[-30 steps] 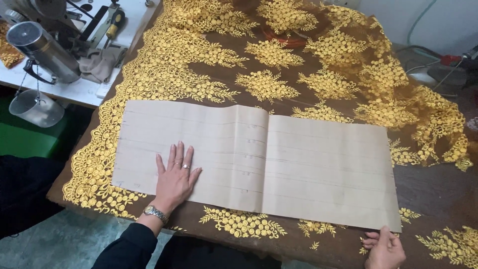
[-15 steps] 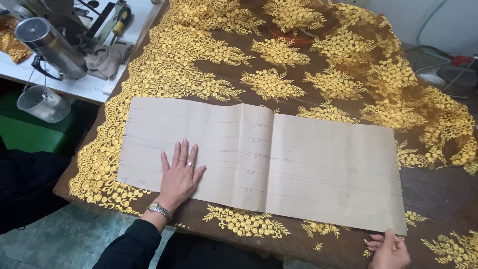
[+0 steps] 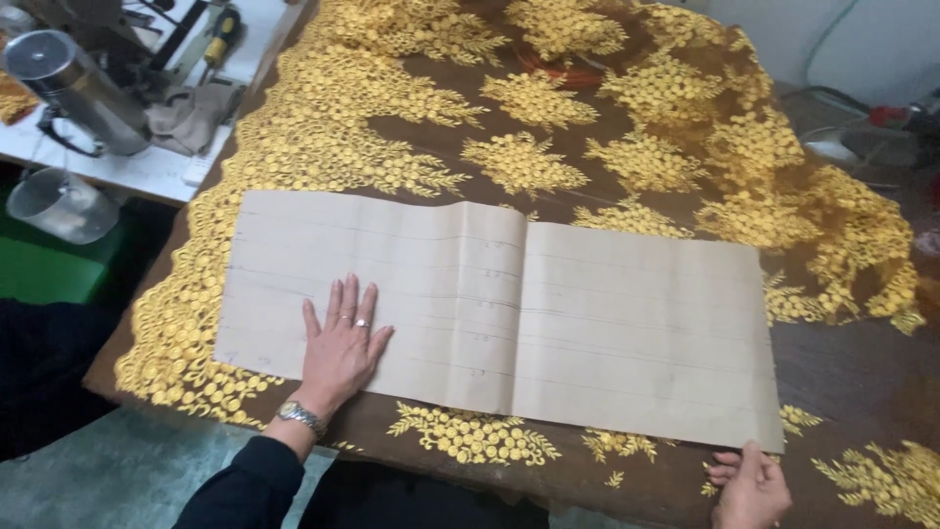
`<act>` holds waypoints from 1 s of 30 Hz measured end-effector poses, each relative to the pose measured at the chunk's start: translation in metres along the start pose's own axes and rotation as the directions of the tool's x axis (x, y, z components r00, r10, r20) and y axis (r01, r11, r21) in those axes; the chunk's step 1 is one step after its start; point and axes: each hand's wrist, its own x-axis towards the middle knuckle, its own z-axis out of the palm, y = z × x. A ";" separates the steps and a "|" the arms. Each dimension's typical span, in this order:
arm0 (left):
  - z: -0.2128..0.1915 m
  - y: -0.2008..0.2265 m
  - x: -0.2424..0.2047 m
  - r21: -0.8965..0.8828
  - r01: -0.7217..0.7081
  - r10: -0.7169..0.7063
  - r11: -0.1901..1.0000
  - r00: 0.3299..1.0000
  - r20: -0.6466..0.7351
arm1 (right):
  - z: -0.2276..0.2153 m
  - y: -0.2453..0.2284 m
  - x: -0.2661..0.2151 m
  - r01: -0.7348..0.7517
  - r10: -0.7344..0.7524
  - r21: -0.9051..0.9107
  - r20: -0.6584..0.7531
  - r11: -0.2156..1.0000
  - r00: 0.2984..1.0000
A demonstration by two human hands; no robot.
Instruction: The person smooths a large piece of brown fabric with a gold floral pattern on a table. They then pick up a stack of paper patterns, select one, unfold it, and place it on the fabric.
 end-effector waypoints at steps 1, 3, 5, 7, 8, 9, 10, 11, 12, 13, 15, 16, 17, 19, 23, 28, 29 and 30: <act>-0.002 0.003 0.002 -0.046 0.018 -0.016 0.999 0.999 0.041 | -0.003 0.002 0.001 0.000 -0.001 0.055 0.010 0.998 1.000; -0.002 0.001 0.002 -0.055 0.023 -0.020 0.998 0.998 0.055 | -0.001 0.023 0.013 0.004 -0.009 0.133 0.036 0.991 0.999; 0.000 0.001 0.003 -0.069 0.015 -0.010 0.998 0.997 0.071 | -0.002 0.037 0.021 0.010 -0.021 0.207 0.048 0.978 0.999; 0.003 0.000 0.002 -0.076 0.050 -0.046 0.996 0.998 0.053 | -0.001 0.041 0.025 -0.015 0.004 0.213 0.054 0.977 0.999; -0.005 0.005 0.003 -0.090 0.025 -0.020 0.996 0.998 0.055 | -0.002 0.040 0.025 -0.013 0.008 0.208 0.026 0.978 1.000; -0.013 0.009 0.003 -0.116 0.051 -0.039 0.992 0.994 0.100 | -0.001 0.039 0.025 -0.022 0.016 0.233 0.027 0.972 1.000; -0.021 0.012 0.004 -0.140 0.077 -0.057 0.987 0.988 0.146 | 0.001 0.038 0.024 -0.030 0.023 0.257 0.028 0.966 0.999; -0.020 0.012 0.004 -0.148 0.062 -0.039 0.987 0.988 0.149 | -0.001 0.024 0.019 -0.029 0.027 0.252 0.011 0.967 1.000; -0.018 0.012 0.004 -0.137 0.057 -0.039 0.989 0.991 0.128 | -0.003 0.009 0.013 -0.063 0.061 0.219 0.016 0.974 0.998; -0.018 0.011 0.003 -0.124 0.056 -0.043 0.991 0.993 0.110 | -0.004 -0.005 0.007 -0.099 0.096 0.184 0.026 0.978 0.995; -0.007 0.008 0.002 -0.136 0.055 -0.042 0.989 0.994 0.097 | -0.006 -0.003 0.009 -0.113 0.109 0.201 0.029 0.973 0.994; -0.002 0.005 0.001 -0.143 0.065 -0.055 0.988 0.995 0.078 | -0.004 -0.002 0.010 -0.124 0.117 0.224 0.046 0.967 0.992; -0.005 0.008 0.002 -0.139 0.067 -0.057 0.988 0.995 0.076 | -0.007 -0.007 0.008 -0.126 0.118 0.227 0.049 0.966 0.992; -0.014 0.010 0.003 -0.141 0.073 -0.058 0.987 0.992 0.108 | -0.006 -0.020 0.002 -0.151 0.143 0.175 0.057 0.973 0.988; 0.008 0.003 0.002 -0.069 0.090 -0.086 0.994 0.994 0.065 | -0.004 0.020 0.019 -0.115 0.102 0.201 0.073 0.973 0.992; -0.005 0.006 0.004 -0.026 0.045 -0.044 0.999 0.998 0.051 | -0.006 0.018 0.013 -0.028 0.022 0.171 0.039 0.985 0.999; -0.007 0.005 0.003 -0.016 0.067 -0.066 0.998 0.997 0.047 | -0.004 0.021 0.015 -0.027 0.017 0.176 0.063 0.984 0.998; -0.009 0.005 0.002 -0.044 0.049 -0.047 0.998 0.997 0.054 | -0.001 0.024 0.017 -0.041 0.037 0.129 0.027 0.991 0.999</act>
